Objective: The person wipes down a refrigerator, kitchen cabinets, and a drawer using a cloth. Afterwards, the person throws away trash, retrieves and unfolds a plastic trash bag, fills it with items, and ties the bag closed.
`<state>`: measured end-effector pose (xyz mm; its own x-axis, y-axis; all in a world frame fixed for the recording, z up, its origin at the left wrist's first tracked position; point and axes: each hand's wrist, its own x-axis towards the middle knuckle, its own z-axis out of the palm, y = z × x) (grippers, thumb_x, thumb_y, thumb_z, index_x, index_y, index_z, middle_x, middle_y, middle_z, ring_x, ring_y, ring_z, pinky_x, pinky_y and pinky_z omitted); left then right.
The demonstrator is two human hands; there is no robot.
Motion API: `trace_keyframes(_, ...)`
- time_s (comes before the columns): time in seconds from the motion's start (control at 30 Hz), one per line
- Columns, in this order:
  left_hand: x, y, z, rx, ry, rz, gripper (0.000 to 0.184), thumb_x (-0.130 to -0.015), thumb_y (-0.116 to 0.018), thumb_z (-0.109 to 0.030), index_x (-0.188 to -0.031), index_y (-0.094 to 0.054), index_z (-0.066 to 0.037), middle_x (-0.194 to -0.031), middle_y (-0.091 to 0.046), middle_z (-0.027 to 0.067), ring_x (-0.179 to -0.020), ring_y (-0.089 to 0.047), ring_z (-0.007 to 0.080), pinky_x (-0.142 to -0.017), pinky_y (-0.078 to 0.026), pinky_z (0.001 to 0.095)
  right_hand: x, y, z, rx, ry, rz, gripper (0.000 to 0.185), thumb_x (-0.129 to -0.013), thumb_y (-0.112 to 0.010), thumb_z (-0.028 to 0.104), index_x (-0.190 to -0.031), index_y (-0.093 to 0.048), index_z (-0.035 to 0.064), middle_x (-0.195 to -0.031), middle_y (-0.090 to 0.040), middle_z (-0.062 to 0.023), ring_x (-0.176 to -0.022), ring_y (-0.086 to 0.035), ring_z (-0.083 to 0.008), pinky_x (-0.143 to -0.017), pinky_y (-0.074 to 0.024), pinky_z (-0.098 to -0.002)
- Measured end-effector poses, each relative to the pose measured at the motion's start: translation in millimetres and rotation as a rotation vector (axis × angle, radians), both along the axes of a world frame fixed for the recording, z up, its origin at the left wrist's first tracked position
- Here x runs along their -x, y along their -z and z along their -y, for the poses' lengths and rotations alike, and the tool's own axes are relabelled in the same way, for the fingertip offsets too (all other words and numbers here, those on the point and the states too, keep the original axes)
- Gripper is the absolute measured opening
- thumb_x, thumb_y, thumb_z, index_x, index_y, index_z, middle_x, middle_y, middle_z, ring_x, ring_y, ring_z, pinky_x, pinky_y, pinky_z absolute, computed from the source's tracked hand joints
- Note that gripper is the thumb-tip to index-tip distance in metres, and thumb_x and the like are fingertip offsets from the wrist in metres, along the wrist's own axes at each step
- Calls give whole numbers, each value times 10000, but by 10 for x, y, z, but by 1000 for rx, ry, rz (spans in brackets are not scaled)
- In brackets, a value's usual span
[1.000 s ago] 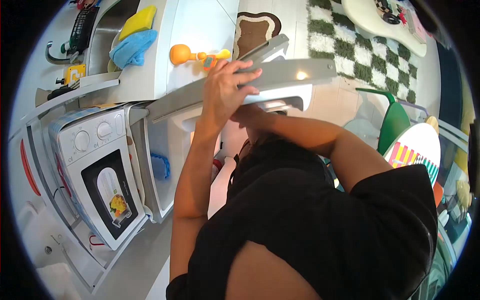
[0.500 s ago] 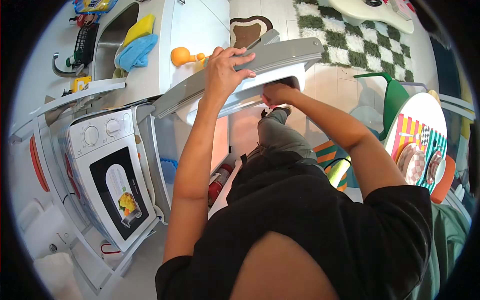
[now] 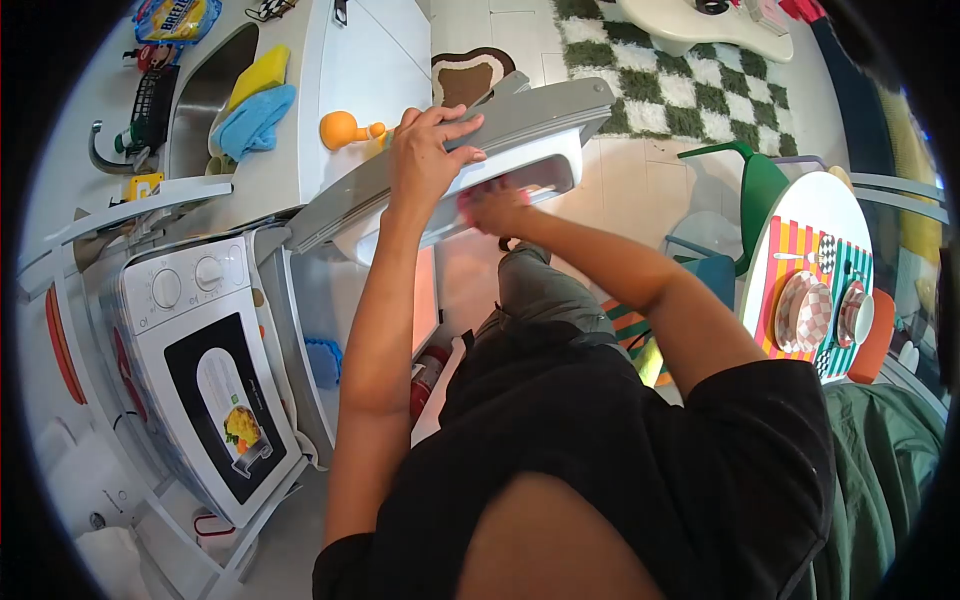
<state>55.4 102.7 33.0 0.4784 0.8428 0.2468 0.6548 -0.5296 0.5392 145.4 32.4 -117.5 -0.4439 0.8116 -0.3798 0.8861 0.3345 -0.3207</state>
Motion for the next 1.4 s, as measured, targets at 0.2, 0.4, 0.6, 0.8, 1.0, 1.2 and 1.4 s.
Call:
trace_keyframes(0.2, 22, 0, 10, -27, 12, -5, 453, -489, -796, -221, -934, -718, -207, -1027, -642, -18, -865, -521, 198, -814, -448, 301, -782, 80, 166, 16, 3, -88, 307, -724, -581, 100, -1031, -595, 100, -1119, -545, -131, -1000, -548, -337, -894, -407, -414)
trace_keyframes(0.4, 27, 63, 89, -43, -14, 69, 424, -518, -787, -208, -937, -717, -209, -1039, -641, -17, -876, -532, 198, -826, -449, 316, -799, -855, 441, -516, -82, -545, 368, -619, -628, 58, -984, -591, 87, -1073, -493, -146, -988, -469, -351, -859, -379, -448)
trace_keyframes(0.6, 231, -86, 459, -209, -98, 236, 303, -776, -675, -177, -1005, -633, 18, -1121, -583, 163, -1047, -518, 344, -900, -419, 403, -986, -1783, 287, -719, -3, -476, 477, -592, -669, 166, -1065, -606, 178, -1165, -478, -144, -1015, -450, -360, -955, -302, -497)
trace_keyframes(0.8, 595, -232, 1118, -177, -352, 321, 200, -805, -626, -58, -991, -645, 13, -1111, -594, 135, -953, -578, 279, -804, -479, 340, -266, -1251, -263, -783, -150, -405, 463, -687, -657, 201, -1144, -588, 226, -1229, -473, -89, -1177, -389, -344, -1015, -255, -497)
trace_keyframes(1.0, 657, -418, 1299, -336, -537, 337, 172, -838, -583, -25, -995, -645, 8, -1015, -629, 132, -919, -611, 243, -810, -481, 322, 1237, -1196, -453, -803, -360, -463, 364, -739, -553, 283, -1084, -607, 184, -1177, -454, -134, -1124, -387, -398, -946, -305, -534)
trace_keyframes(1.2, 855, -135, 1307, -217, -971, 431, 168, -894, -540, -85, -1001, -630, 8, -962, -612, 88, -809, -590, 147, -716, -490, 265, 656, -1320, -529, -786, -540, -397, 403, -708, -603, 305, -1088, -604, 170, -1125, -455, -109, -1119, -395, -318, -910, -323, -517)
trace_keyframes(1.4, 846, 139, 1162, 123, -1200, 810, 181, -906, -532, -128, -974, -636, 5, -897, -609, 58, -679, -579, 96, -611, -505, 230, -1089, -1737, -524, -518, -541, -211, 319, -668, -662, 271, -979, -664, 200, -1121, -479, -83, -1075, -440, -290, -863, -341, -477)
